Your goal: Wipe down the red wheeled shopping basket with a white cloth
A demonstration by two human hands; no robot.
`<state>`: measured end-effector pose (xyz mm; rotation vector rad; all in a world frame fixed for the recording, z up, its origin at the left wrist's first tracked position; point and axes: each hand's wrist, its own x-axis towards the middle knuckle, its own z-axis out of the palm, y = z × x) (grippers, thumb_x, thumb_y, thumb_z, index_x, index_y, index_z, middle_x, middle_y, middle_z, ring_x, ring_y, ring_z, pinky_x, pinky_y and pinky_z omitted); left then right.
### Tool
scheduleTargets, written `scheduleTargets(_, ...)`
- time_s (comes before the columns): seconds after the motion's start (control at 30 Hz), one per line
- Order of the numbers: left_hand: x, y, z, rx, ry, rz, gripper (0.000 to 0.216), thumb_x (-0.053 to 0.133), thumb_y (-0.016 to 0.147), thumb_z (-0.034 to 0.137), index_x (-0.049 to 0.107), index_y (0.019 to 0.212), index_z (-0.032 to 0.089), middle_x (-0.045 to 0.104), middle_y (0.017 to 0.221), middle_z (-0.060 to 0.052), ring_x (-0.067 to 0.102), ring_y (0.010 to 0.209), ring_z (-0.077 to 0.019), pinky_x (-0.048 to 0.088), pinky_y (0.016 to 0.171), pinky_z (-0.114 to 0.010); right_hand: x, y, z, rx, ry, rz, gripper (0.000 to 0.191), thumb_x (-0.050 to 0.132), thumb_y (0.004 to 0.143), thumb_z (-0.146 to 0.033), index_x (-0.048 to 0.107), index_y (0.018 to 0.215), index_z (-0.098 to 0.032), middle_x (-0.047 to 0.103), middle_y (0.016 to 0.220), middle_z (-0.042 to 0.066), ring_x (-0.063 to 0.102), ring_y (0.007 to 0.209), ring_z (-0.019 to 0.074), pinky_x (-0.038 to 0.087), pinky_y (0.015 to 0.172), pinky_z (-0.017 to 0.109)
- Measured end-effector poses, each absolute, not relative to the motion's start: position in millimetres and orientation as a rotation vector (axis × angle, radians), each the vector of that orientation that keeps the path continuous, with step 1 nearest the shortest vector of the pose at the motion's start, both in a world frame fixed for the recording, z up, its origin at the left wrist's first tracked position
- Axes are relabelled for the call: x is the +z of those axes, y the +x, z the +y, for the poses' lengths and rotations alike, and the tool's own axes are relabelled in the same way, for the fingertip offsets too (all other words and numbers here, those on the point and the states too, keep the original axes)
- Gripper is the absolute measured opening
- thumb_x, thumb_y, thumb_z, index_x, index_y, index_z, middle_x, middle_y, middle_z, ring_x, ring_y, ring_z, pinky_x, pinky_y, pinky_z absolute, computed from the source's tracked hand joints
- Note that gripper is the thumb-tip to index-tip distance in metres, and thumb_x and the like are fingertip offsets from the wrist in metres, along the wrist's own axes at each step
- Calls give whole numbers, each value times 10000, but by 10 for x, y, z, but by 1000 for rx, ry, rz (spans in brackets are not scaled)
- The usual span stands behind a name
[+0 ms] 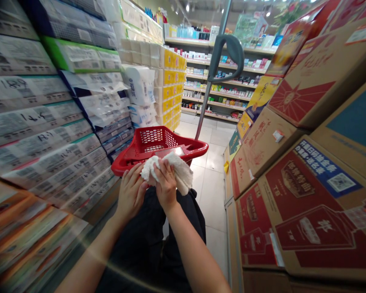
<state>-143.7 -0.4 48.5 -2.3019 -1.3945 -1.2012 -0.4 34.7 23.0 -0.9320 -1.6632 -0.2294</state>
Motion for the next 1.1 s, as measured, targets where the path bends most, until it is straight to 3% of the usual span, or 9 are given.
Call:
scheduleTargets(0.1, 484, -1442, -5, -1200, -2300, -1397, 440, 344, 1005, 264, 492, 1410, 174, 506, 1468, -131, 378, 1421, -245, 263, 1169, -458, 192, 42, 383, -298, -878, -1765, 423, 469, 974, -132, 555, 1375, -235, 554, 1426, 60, 391, 1423, 198, 331, 1214, 424)
scheduleTargets(0.33, 528, -1415, -14, -1161, -2330, -1401, 516, 325, 1013, 262, 315, 1526, 209, 430, 1535, -96, 347, 1439, -233, 226, 1184, -439, 167, 774, 716, -379, -781, -1835, 326, 497, 960, -104, 682, 1192, -240, 617, 1355, 71, 486, 1357, 203, 443, 1146, 436)
scheduleTargets(0.63, 540, -1417, -22, -1141, -2326, -1410, 513, 332, 1014, 266, 326, 1523, 208, 438, 1532, -85, 347, 1440, -221, 213, 1187, -407, 137, 1032, 815, -229, -936, -1526, 463, 407, 958, -116, 557, 1373, -255, 522, 1456, 88, 451, 1390, 228, 388, 1162, 506)
scheduleTargets(0.9, 520, -1414, -16, -1165, -2306, -1407, 487, 352, 1007, 260, 389, 1489, 204, 462, 1513, -95, 349, 1438, -233, 231, 1182, -429, 178, 183, 398, -182, -921, -1616, 473, 441, 965, -118, 516, 1410, -258, 536, 1446, 74, 404, 1421, 225, 388, 1172, 486)
scheduleTargets(1.0, 511, -1412, -18, -1148, -2307, -1411, 462, 358, 1007, 271, 440, 1455, 195, 476, 1500, -104, 348, 1440, -242, 240, 1177, -434, 160, 122, 377, -231, -894, -1709, 443, 440, 967, -108, 561, 1367, -253, 574, 1409, 67, 409, 1417, 213, 398, 1175, 468)
scheduleTargets(1.1, 526, -1409, -23, -1128, -2313, -1391, 487, 351, 1011, 264, 386, 1488, 173, 451, 1520, -107, 346, 1440, -237, 229, 1177, -422, 139, 391, 510, -299, -854, -1726, 378, 460, 964, -121, 637, 1272, -252, 626, 1350, 67, 472, 1375, 212, 437, 1148, 468)
